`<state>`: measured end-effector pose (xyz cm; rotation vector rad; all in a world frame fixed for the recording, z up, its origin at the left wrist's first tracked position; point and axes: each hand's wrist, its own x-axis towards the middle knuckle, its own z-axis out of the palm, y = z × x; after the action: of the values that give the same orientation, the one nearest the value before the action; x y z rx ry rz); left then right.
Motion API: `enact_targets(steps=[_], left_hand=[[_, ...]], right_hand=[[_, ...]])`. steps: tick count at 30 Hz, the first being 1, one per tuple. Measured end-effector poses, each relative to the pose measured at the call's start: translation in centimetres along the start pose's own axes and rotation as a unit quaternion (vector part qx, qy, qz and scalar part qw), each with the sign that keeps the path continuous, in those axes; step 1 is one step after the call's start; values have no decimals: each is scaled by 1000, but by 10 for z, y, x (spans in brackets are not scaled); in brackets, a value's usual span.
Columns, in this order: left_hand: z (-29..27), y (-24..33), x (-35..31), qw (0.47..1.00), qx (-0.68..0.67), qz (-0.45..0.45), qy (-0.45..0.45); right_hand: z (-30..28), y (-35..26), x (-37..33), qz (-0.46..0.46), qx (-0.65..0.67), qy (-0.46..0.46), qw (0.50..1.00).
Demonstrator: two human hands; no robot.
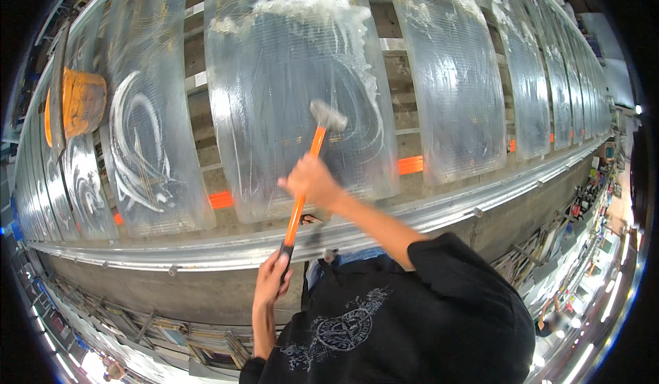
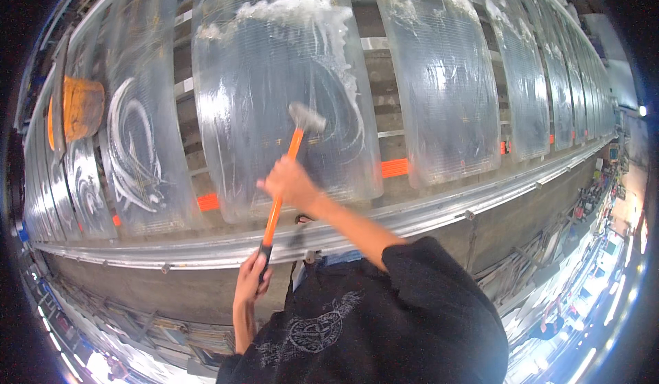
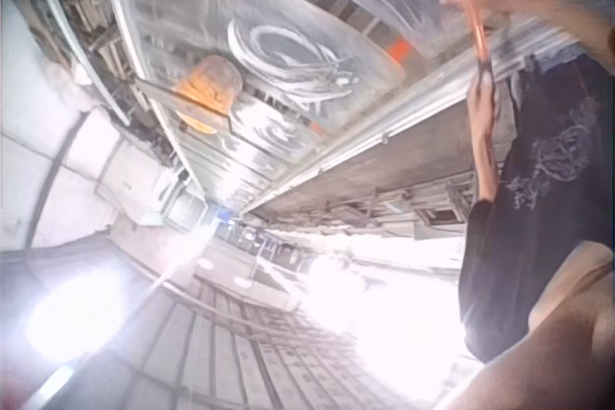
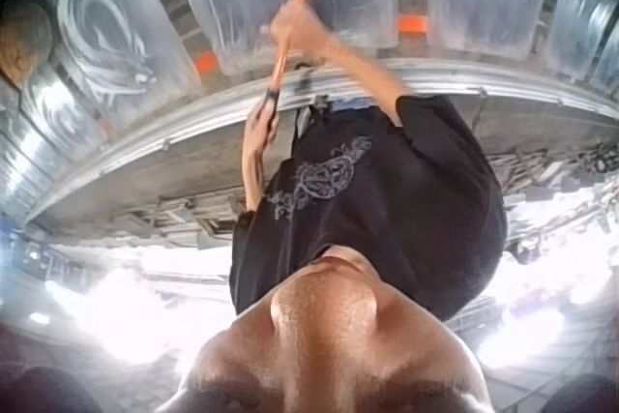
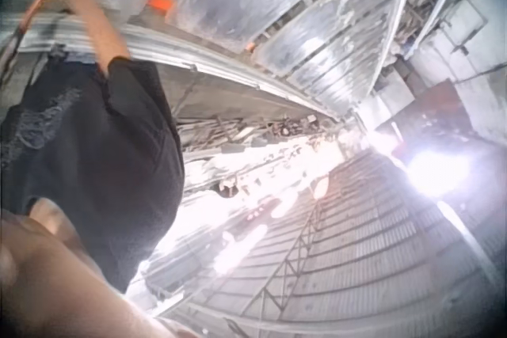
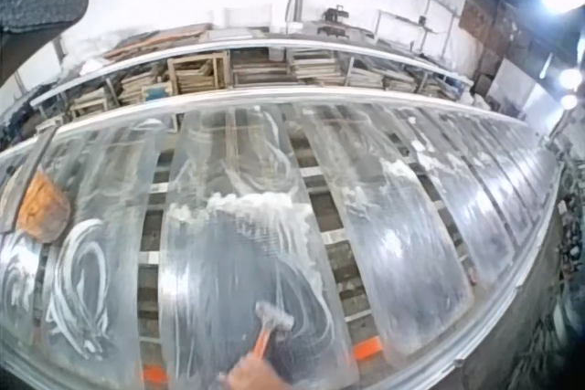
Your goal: The person uses a long-handled squeegee to clean a series of large, curved glass panels. They repeatedly apply a cleaning solution and wipe the panels in circular and vertical motions to remove dirt and residue. The task involves moving along the row of panels to clean each section systematically.
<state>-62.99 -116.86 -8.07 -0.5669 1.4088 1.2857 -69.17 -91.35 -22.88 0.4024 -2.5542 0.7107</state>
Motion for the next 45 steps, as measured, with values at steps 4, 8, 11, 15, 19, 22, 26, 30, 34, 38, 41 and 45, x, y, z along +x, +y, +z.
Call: enact_targets(steps=[4, 8, 11, 15, 19, 22, 26, 30, 34, 38, 41, 45], left_hand=[[93, 117, 77, 994, -55, 86, -34], [122, 174, 91, 985, -105, 133, -43], [91, 137, 59, 990, -68, 127, -13], [41, 12, -7, 994, -55, 88, -19], [-23, -88, -80, 998, -50, 20, -32], [-68, -130, -116, 999, -40, -20, 29], [-77, -120, -100, 1000, -14, -20, 12], [3, -43, -43, 1000, -10, 10, -13], [100, 48, 29, 995, -81, 59, -20], [156, 116, 80, 983, -136, 120, 8], [139, 114, 77, 981, -144, 129, 5], [102, 22, 23, 993, -81, 84, 31]], right_hand=[[-42, 155, 88, -17, 50, 37, 998], [-52, 201, 140, -13, 47, 89, 995], [-36, 144, 113, 6, 56, 111, 992], [-31, 20, 30, 2, 55, -11, 998], [-15, -108, -48, 20, 85, -69, 994], [1, -172, -66, 40, 120, -129, 984], [11, -168, -74, 64, 84, -163, 981], [-22, -54, -48, 16, 48, -46, 998], [-48, 97, 34, -58, 32, -43, 997], [-50, 180, 95, -60, 90, -4, 994], [-46, 170, 102, -39, 94, 27, 994], [-42, 85, 31, -41, 80, -9, 996]])
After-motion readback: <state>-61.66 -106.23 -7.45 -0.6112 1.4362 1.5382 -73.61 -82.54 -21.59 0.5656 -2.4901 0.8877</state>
